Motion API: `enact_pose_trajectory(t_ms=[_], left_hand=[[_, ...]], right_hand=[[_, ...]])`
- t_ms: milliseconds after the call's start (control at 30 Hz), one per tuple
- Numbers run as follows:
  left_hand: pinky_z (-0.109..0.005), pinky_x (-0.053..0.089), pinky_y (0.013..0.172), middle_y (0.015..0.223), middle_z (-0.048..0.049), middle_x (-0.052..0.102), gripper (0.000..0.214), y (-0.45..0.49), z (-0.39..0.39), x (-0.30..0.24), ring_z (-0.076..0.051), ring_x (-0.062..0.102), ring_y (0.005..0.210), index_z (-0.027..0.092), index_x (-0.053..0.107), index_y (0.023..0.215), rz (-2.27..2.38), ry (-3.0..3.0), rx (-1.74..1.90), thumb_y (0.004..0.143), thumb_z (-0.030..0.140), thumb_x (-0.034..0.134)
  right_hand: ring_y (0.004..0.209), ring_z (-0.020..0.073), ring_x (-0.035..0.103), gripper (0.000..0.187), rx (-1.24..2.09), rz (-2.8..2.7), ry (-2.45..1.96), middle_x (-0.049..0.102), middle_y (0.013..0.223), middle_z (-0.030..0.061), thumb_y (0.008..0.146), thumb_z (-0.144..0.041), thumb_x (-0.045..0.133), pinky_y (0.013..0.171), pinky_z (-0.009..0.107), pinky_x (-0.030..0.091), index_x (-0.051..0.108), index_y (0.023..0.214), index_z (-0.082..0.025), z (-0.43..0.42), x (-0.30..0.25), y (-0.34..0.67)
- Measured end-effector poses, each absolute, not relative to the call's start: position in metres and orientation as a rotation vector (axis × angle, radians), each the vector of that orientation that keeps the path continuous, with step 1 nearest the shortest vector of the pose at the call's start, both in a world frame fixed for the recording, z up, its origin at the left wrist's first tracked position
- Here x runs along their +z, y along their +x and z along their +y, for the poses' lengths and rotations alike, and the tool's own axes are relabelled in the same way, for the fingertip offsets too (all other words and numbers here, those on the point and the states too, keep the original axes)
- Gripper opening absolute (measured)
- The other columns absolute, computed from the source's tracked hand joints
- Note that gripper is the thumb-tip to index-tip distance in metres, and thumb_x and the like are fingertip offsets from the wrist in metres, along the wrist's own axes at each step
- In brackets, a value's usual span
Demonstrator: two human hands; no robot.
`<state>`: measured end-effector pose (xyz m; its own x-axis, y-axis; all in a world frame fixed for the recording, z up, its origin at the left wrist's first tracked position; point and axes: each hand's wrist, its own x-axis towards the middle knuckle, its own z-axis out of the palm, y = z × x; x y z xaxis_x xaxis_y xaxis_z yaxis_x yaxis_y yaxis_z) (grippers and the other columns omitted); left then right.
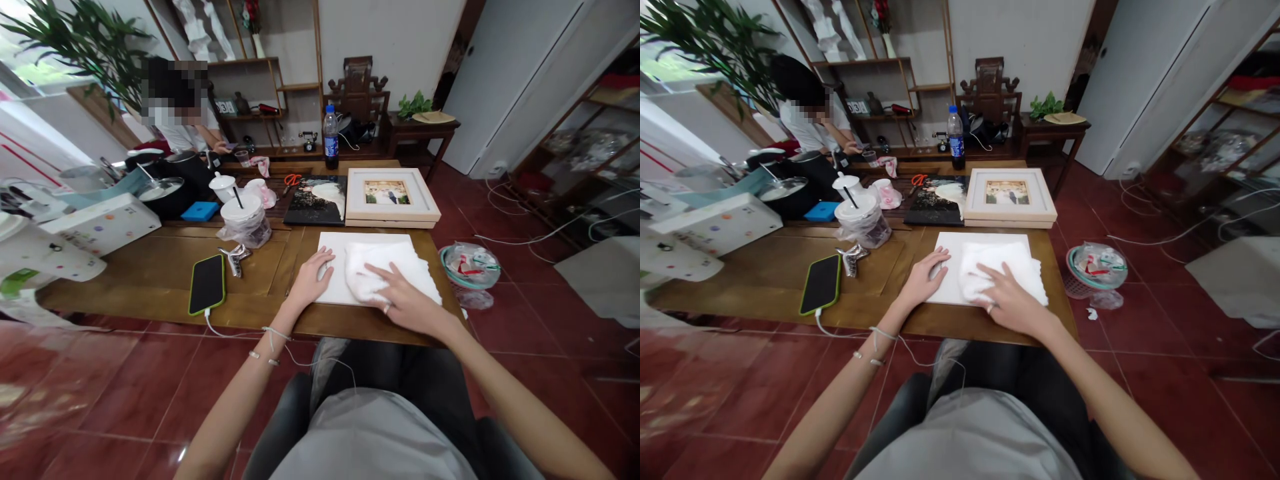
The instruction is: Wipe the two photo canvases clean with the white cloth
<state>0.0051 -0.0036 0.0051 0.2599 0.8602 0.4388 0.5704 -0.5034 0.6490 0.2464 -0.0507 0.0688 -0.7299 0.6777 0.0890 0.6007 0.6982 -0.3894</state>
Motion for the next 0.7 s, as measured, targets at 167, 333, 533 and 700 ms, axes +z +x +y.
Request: enact_pose_trajectory(t_ms=[167, 333, 533, 700], left_hand=[[-0.045, 0.037, 0.107, 0.125, -0.0109, 0.059, 0.028, 0.006, -0.004, 0.005, -0.023, 0.045, 0.127, 0.017, 0.060, 0.110, 1.318, 2.179, 1.107, 0.084, 0.017, 0.050], [-0.043, 0.036, 0.107, 0.125, -0.0120, 0.059, 0.029, 0.005, -0.004, 0.004, -0.023, 0.045, 0.127, 0.015, 0.060, 0.111, 1.310, 2.184, 1.108, 0.084, 0.017, 0.050], [-0.043, 0.036, 0.107, 0.125, -0.0111, 0.059, 0.029, 0.004, -0.004, 0.005, -0.023, 0.045, 0.127, 0.016, 0.060, 0.111, 1.319, 2.183, 1.095, 0.084, 0.017, 0.050], [-0.043, 0.036, 0.107, 0.125, -0.0116, 0.059, 0.029, 0.004, -0.003, 0.006, -0.023, 0.044, 0.128, 0.015, 0.060, 0.111, 1.314, 2.181, 1.089, 0.084, 0.017, 0.050]], right_hand=[[0.139, 0.0266, 0.019, 0.032, 0.374, -2.751, -0.880, 0.041, 0.143, 0.0041, 0.084, -0.014, 0.048, 0.109, 0.063, 0.006, 0.067, 0.106, -0.026, -0.082, 0.064, 0.240], [0.135, 0.0235, 0.029, 0.028, 0.422, -2.643, -0.964, 0.047, 0.138, 0.0100, 0.090, -0.023, 0.043, 0.112, 0.057, 0.010, 0.069, 0.101, -0.022, -0.050, 0.059, 0.243], [0.134, 0.0237, 0.031, 0.039, 0.421, -2.495, -1.151, 0.044, 0.140, 0.0130, 0.093, -0.039, 0.037, 0.111, 0.057, 0.011, 0.062, 0.115, -0.019, 0.013, 0.054, 0.231], [0.135, 0.0260, 0.029, 0.035, 0.266, -2.417, -1.333, 0.051, 0.133, 0.0152, 0.092, -0.032, 0.039, 0.107, 0.062, 0.010, 0.064, 0.112, -0.018, 0.024, 0.047, 0.211]])
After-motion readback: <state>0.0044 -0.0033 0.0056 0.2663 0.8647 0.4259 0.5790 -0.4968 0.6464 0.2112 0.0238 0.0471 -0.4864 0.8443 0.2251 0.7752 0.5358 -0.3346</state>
